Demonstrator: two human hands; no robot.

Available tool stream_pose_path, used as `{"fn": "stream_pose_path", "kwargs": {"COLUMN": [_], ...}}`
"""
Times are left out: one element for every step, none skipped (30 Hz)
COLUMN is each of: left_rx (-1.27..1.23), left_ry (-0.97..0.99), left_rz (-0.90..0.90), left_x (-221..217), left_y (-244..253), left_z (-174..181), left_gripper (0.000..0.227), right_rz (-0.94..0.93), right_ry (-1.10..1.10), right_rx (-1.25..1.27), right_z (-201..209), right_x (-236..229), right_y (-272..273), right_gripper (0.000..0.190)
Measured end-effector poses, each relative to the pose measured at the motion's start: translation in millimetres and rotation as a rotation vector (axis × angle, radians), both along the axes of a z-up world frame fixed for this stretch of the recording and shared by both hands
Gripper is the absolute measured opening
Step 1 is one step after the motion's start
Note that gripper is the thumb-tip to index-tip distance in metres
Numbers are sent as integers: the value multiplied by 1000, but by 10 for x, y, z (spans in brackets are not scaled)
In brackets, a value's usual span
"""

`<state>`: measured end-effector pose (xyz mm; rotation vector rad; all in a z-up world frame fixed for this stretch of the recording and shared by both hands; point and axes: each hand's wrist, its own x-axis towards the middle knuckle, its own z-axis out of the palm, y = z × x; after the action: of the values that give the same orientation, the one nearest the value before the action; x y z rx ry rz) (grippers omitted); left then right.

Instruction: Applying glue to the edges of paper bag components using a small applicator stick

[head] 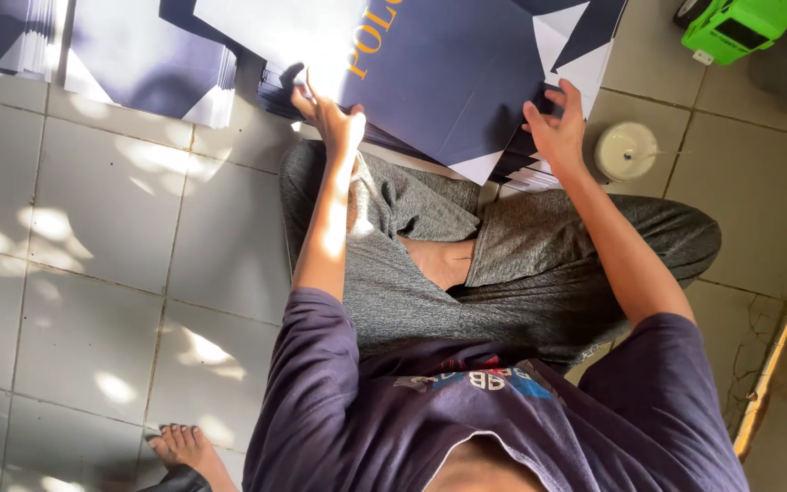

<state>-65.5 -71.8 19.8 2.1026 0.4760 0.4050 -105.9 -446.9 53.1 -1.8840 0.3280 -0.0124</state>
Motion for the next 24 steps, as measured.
{"fn": "stream_pose_path", "kwargs": {"left_rx": [0,-179,-358,-357,-553,-750,-748,-694,-640,-638,-615,-592,-591,-669,-746,-744,-758,-772,-771,-796,-819,-818,-732,-644], "left_ry": [-3,49,100,94,104,114,112,72,35,34,54,73,66,31,2,2,-52,-107,-105,-8,86,86,180,272], "left_rz": [2,57,113,118,175,233,235,159,79,79,48,17,13,-32,-78,-83,-127,-171,-177,-202,-224,-229,-172,-115], "left_x": [2,4,13,-3,-41,-77,-69,-59,-40,-106,-188,-268,-321,-377,-473,-546,-599,-646,-688,-732,-767,-756,-751,-745], "left_y": [-44,-87,-112,-163,-235,-308,-276,-243,-210,-207,-204,-201,-179,-158,-138,18,162,307,404,505,607,718,822,927], "left_z": [-57,-115,-166,-42,67,174,-47,-267,-486,-306,-129,50,289,528,757,672,585,497,619,742,864,791,712,630], "left_gripper": [107,114,123,123,109,95,95,84,78,78,81,83,83,85,86,86,65,49,49,52,54,54,57,60], "right_rz": [2,-130,-259,-252,-228,-203,-200,-137,-76,-76,58,193,193,462,726,723,987,1252,1246,994,741,737,520,299], "right_ry": [-3,94,191,189,237,284,284,293,300,299,318,336,328,374,420,416,352,282,279,146,21,17,-87,-191], "right_rx": [0,225,451,452,471,490,491,464,438,439,473,505,505,442,373,375,438,496,497,450,397,397,120,-152], "right_z": [-65,-130,-192,-233,-281,-331,-347,-362,-378,-197,-20,161,342,523,693,725,759,793,857,922,990,732,479,223], "right_x": [55,112,187,230,235,241,202,164,124,18,-96,-208,-250,-296,-389,-327,-283,-242,-260,-281,-285,-170,-56,60], "right_y": [4,10,32,38,25,10,13,15,17,78,140,200,135,68,1,-97,-209,-323,-343,-359,-374,-430,-493,-555], "right_gripper": [68,74,82,82,64,47,47,40,34,34,24,16,16,16,30,30,30,32,32,25,21,21,20,34]}}
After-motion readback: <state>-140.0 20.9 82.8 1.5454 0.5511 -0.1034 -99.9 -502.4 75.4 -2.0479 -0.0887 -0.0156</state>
